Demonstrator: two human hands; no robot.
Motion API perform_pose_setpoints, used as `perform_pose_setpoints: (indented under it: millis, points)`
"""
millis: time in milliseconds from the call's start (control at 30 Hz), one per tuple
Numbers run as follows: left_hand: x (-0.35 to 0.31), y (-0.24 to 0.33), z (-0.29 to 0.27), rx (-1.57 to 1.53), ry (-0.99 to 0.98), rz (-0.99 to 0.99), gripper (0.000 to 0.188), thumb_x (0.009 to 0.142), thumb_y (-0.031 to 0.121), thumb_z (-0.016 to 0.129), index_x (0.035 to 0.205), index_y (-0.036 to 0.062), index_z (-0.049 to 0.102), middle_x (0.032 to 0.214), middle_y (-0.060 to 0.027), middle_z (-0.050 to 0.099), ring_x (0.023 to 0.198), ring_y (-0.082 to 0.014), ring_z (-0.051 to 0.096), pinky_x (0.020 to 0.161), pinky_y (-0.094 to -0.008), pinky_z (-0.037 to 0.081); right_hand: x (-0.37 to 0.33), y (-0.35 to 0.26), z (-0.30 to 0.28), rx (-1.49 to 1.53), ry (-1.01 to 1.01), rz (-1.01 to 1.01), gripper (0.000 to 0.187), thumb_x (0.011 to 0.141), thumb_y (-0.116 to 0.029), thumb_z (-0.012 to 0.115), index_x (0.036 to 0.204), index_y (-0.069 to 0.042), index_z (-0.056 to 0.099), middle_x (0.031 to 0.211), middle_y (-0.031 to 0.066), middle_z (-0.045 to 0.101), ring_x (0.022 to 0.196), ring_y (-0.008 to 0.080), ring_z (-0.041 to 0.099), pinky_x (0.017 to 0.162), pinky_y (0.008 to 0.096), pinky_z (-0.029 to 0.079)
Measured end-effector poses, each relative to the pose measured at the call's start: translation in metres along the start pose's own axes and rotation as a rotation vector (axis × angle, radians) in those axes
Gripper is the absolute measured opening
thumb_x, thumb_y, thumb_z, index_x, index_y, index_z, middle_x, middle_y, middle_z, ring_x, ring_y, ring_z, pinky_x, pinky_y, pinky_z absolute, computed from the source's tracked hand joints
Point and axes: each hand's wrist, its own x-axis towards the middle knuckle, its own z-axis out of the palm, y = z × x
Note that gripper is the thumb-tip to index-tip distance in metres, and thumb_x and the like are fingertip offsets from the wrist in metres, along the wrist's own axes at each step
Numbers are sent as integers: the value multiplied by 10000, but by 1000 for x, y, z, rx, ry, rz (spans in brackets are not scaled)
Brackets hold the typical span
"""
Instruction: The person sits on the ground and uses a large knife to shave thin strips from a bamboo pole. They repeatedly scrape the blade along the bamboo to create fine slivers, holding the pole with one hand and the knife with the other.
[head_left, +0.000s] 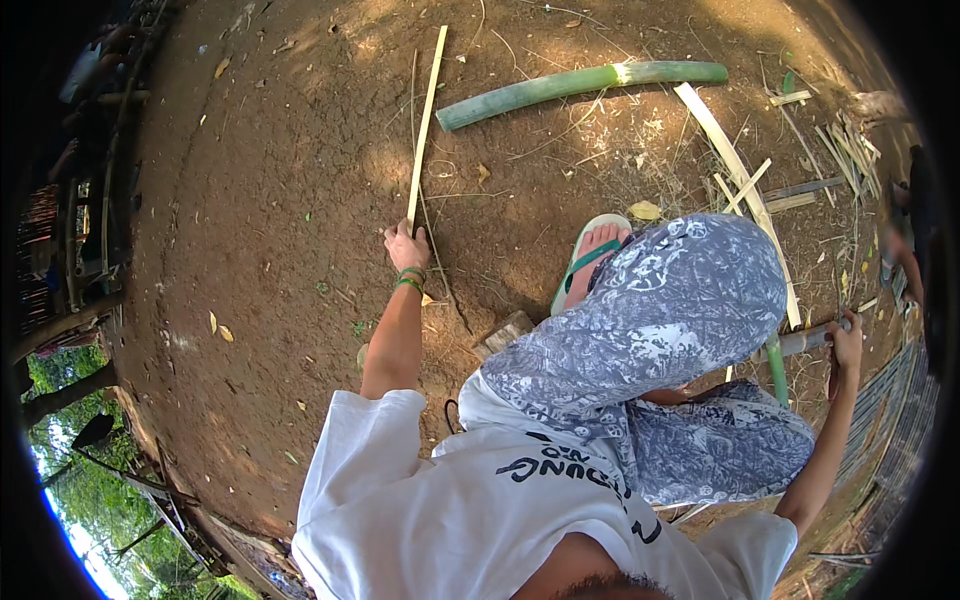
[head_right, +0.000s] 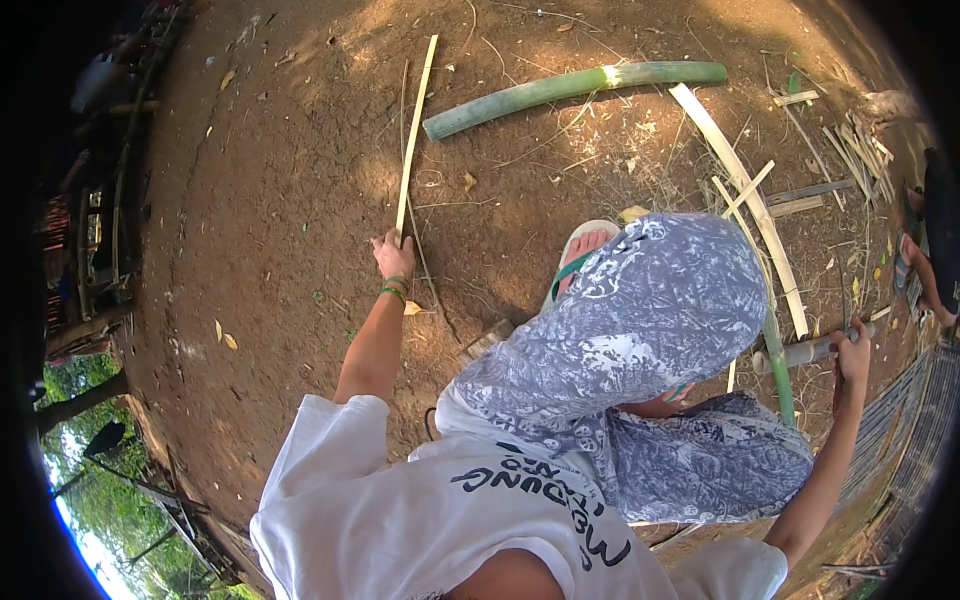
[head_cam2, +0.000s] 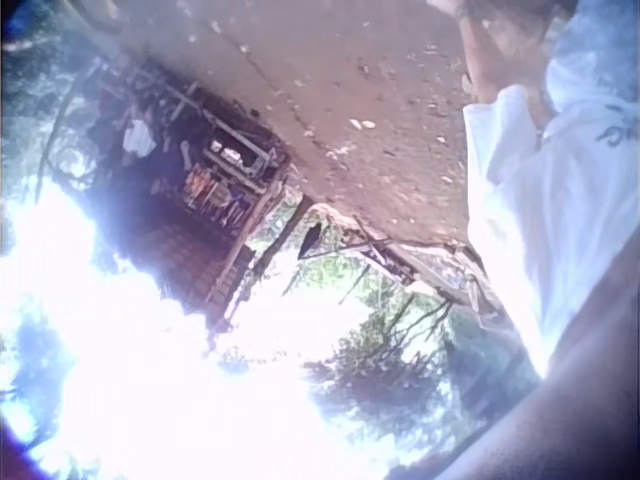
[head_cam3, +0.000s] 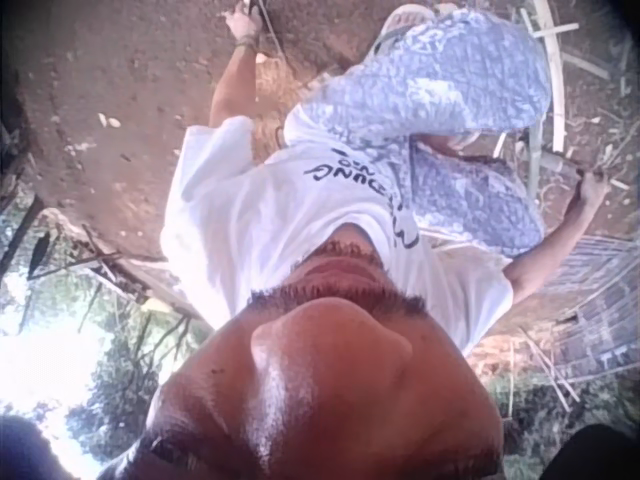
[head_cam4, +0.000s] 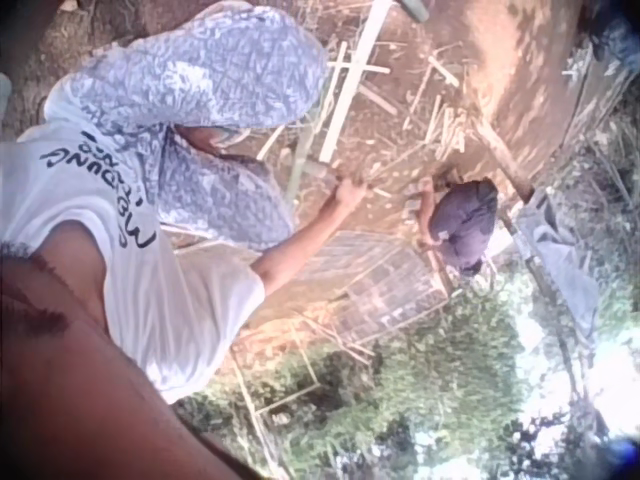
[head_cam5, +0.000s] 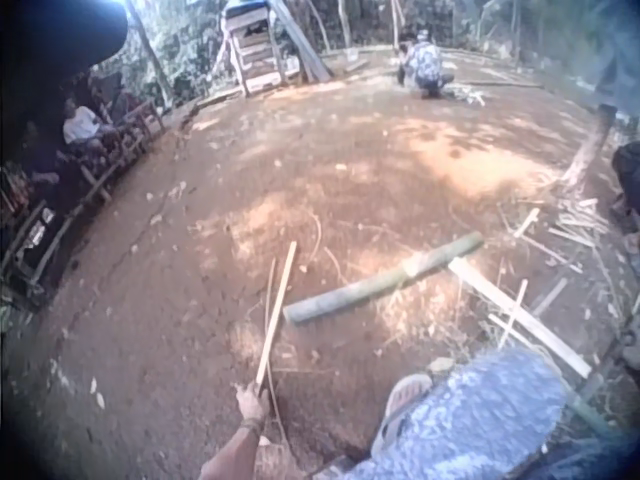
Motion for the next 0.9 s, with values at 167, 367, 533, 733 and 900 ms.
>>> perform_pose_setpoints:
  millis: [167, 367, 533, 733, 900]
  points:
    - [4, 15, 2, -176, 96, -97, 178, 883, 171, 674, 1013, 71, 606, 979, -233, 665, 940, -429, 645, 786, -505, 517, 7, 17, -2, -12, -13, -45, 585, 802, -170, 657, 1354, -52, 503, 708, 101, 633, 486, 170, 531, 435, 319, 409]
    - [-7, 15, -22, -347, 121, -69, 265, 967, 295, 573, 973, 41, 649, 771, -168, 688, 715, -321, 669, 687, -443, 520, 0, -20, 6, 11, -69, -32, 587, 796, -159, 649, 1354, -45, 505, 725, 104, 641, 526, 168, 553, 476, 322, 431]
    - [7, 14, -14, -541, -305, -442, 382, 1008, 331, 519, 856, 12, 662, 650, -28, 567, 487, -136, 526, 444, -314, 431, 0, 1, 1, -17, -47, -43, 615, 777, -141, 646, 1361, -22, 494, 713, 81, 620, 544, 152, 544, 471, 300, 417]
    - [16, 16, -7, -674, -402, -653, 367, 1006, 333, 539, 848, 20, 650, 589, -9, 464, 463, -128, 469, 407, -309, 371, -16, -33, 5, 88, -68, 6, 634, 770, -127, 654, 1373, -21, 491, 696, 45, 594, 562, 133, 541, 480, 286, 412]
    - [8, 17, 8, -846, -184, -409, 345, 987, 278, 558, 795, 3, 638, 638, -54, 579, 521, -151, 559, 478, -321, 472, -19, -22, 3, 76, -43, 18, 640, 771, -129, 662, 1382, -41, 492, 702, 47, 605, 565, 127, 547, 474, 278, 402]
